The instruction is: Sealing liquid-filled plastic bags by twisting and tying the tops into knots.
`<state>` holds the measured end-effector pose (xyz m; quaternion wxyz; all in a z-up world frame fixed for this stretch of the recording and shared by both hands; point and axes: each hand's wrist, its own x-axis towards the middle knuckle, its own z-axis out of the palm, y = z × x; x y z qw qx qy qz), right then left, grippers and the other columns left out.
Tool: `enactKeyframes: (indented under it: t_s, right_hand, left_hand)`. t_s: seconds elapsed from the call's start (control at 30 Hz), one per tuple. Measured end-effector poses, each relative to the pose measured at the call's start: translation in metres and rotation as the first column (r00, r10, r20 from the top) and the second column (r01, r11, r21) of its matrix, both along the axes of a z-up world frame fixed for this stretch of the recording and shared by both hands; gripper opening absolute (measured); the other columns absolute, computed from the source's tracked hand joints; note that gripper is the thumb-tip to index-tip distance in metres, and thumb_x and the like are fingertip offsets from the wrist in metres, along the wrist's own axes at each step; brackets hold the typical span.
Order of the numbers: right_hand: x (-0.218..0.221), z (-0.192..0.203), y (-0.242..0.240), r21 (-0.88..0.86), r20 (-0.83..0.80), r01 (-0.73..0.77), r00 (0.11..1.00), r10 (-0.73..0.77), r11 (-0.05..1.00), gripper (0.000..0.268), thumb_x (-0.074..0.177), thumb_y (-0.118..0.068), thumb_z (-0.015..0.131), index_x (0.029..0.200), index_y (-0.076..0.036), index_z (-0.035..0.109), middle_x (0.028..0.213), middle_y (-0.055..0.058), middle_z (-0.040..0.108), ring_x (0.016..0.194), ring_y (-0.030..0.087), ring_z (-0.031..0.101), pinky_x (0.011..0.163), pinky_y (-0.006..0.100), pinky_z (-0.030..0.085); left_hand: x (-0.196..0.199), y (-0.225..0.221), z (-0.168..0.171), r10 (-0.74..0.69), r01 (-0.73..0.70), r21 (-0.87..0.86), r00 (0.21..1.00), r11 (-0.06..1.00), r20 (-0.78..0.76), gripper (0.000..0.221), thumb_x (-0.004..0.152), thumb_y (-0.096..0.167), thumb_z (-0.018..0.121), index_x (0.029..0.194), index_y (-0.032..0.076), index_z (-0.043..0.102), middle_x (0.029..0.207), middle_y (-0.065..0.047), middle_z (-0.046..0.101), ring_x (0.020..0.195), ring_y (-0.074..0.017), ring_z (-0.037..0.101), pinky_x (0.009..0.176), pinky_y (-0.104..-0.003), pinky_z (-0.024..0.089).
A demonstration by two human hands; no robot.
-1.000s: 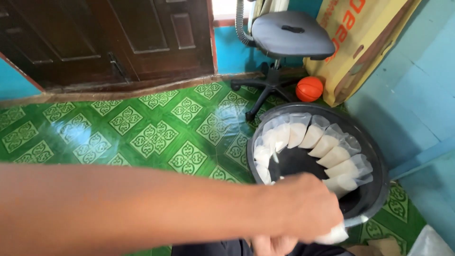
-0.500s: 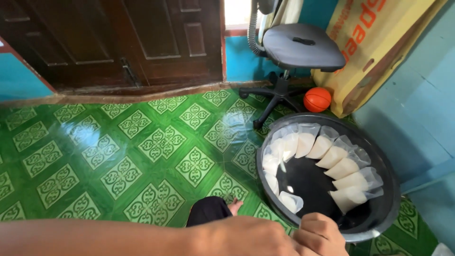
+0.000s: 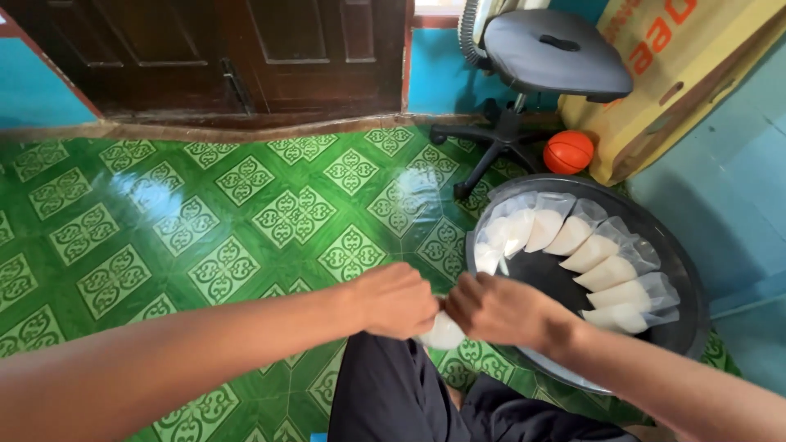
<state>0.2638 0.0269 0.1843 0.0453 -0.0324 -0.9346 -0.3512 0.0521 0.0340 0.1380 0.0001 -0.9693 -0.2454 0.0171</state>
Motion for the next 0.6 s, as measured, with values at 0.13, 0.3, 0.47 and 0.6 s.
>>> enactKeyframes:
  t_s: [0.13, 0.3, 0.47, 0.6]
  right_hand:
    - [-0.017, -0.006, 0.014, -0.083, 0.265, 0.241, 0.941, -0.211, 0.967, 0.006, 0.078, -0.009, 0.065, 0.080, -0.015, 0.064, 0.072, -0.002, 0.058, 0.068, 0.019, 0.059, 0.053, 0.031, 0.045]
    - [-0.035, -0.011, 0.030, -0.295, 0.453, 0.476, 0.833, -0.318, 0.828, 0.017, 0.078, -0.007, 0.065, 0.068, -0.018, 0.059, 0.065, -0.004, 0.054, 0.064, 0.021, 0.061, 0.051, 0.032, 0.047]
    - [-0.055, -0.016, 0.031, -0.467, 0.527, 0.666, 0.738, -0.422, 0.581, 0.020, 0.075, -0.012, 0.076, 0.063, -0.014, 0.060, 0.060, -0.001, 0.056, 0.059, 0.021, 0.063, 0.051, 0.032, 0.050]
    - [-0.068, -0.038, 0.030, -0.497, 0.556, 0.757, 0.653, -0.513, 0.424, 0.012, 0.074, -0.014, 0.078, 0.070, -0.017, 0.067, 0.065, -0.001, 0.062, 0.066, 0.024, 0.067, 0.056, 0.038, 0.054]
  left_hand:
    - [-0.009, 0.007, 0.023, 0.179, -0.154, -0.186, 0.976, 0.970, 0.127, 0.052, 0.089, 0.041, 0.047, 0.054, 0.005, 0.059, 0.050, -0.014, 0.058, 0.054, -0.0390, 0.065, 0.052, -0.044, 0.050]
    - [-0.006, 0.005, 0.024, 0.364, -0.292, -0.436, 0.927, 0.851, 0.090, 0.051, 0.087, 0.039, 0.051, 0.049, 0.006, 0.054, 0.044, -0.008, 0.052, 0.045, -0.0282, 0.058, 0.045, -0.037, 0.044]
    - [-0.008, 0.003, 0.015, 0.487, -0.334, -0.665, 0.872, 0.668, 0.051, 0.050, 0.086, 0.042, 0.052, 0.050, 0.008, 0.050, 0.041, -0.005, 0.049, 0.043, -0.0234, 0.053, 0.043, -0.036, 0.036]
    - [-0.010, 0.006, -0.001, 0.548, -0.401, -0.744, 0.835, 0.533, -0.058, 0.057, 0.080, 0.056, 0.054, 0.063, 0.002, 0.065, 0.062, -0.018, 0.064, 0.069, -0.0348, 0.066, 0.059, -0.045, 0.049]
